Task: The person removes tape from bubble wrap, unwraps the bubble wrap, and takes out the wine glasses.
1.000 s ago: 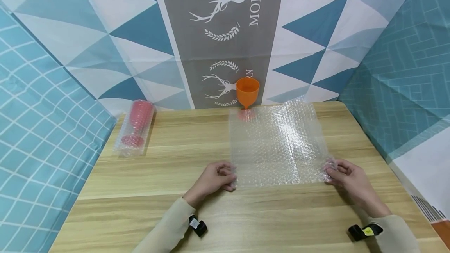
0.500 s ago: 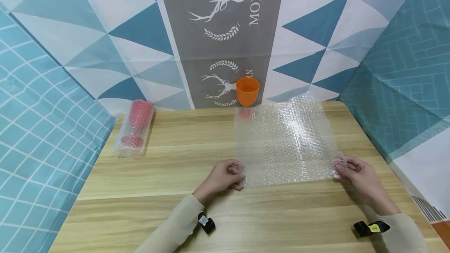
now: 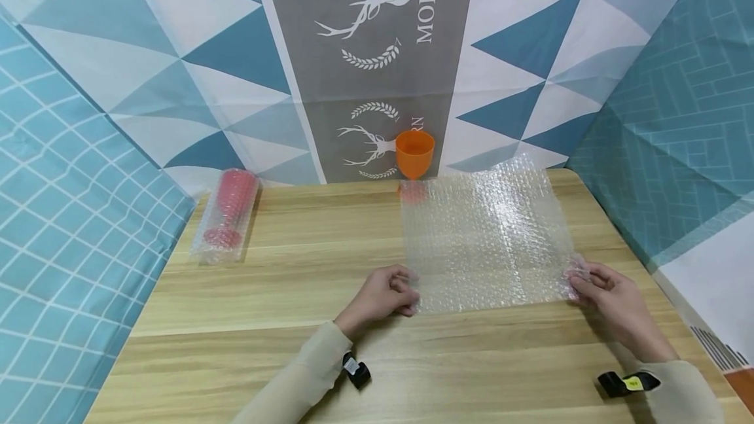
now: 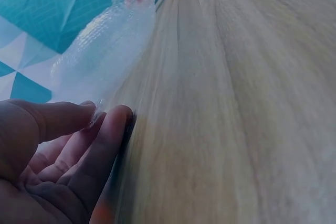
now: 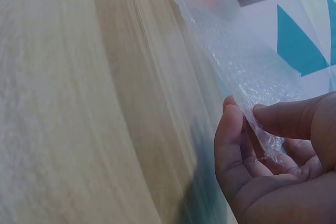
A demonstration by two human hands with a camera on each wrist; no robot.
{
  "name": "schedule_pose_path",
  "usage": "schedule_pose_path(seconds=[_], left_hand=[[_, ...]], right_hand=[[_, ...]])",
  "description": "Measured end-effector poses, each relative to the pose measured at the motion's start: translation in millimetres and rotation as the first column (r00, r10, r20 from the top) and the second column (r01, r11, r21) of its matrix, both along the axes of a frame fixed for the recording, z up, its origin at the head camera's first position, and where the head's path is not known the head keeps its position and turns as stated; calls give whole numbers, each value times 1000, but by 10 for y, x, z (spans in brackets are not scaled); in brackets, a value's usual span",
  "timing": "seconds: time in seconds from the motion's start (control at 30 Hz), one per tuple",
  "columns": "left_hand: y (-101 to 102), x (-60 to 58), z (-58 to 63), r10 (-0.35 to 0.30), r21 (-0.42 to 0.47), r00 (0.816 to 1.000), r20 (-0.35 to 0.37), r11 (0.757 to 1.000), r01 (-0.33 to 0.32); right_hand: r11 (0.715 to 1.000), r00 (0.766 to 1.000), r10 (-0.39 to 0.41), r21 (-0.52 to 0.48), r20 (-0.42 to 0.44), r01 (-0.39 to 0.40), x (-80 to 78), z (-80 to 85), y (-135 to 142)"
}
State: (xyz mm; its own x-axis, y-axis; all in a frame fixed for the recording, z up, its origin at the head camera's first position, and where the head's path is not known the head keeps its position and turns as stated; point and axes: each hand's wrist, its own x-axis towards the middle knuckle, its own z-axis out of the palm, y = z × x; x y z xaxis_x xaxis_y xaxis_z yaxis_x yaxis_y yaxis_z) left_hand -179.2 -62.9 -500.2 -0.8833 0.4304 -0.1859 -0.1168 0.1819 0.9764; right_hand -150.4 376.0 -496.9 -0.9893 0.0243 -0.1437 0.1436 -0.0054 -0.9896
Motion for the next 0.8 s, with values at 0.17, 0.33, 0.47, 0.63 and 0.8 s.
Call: schedule_pose_path(seconds=[0.17,0.33,0.47,0.63,0.8], left_hand=[[45,-16,-14,3,3,1000,-4,1000,-3],[85,-51,-6,6,-22,1000,-23,1000,-7],[123,-76,3,17,-48,999,-50,999,-19],[161,-97,16,13,-52,998,-58,999,-16],[195,-124,7,12,-24,1000,-25,1000,-12]], right_hand=[[999,1000,2,-37,-27,-3,14,-12,42],[999,1000,-8,-32,-17,8,18,-16,69],[999,1000,-21,-31,-12,20,23,-24,88],[998,999,-32,-56,-20,31,26,-33,109],[997,998,-56,-47,-6,55,14,-32,131]])
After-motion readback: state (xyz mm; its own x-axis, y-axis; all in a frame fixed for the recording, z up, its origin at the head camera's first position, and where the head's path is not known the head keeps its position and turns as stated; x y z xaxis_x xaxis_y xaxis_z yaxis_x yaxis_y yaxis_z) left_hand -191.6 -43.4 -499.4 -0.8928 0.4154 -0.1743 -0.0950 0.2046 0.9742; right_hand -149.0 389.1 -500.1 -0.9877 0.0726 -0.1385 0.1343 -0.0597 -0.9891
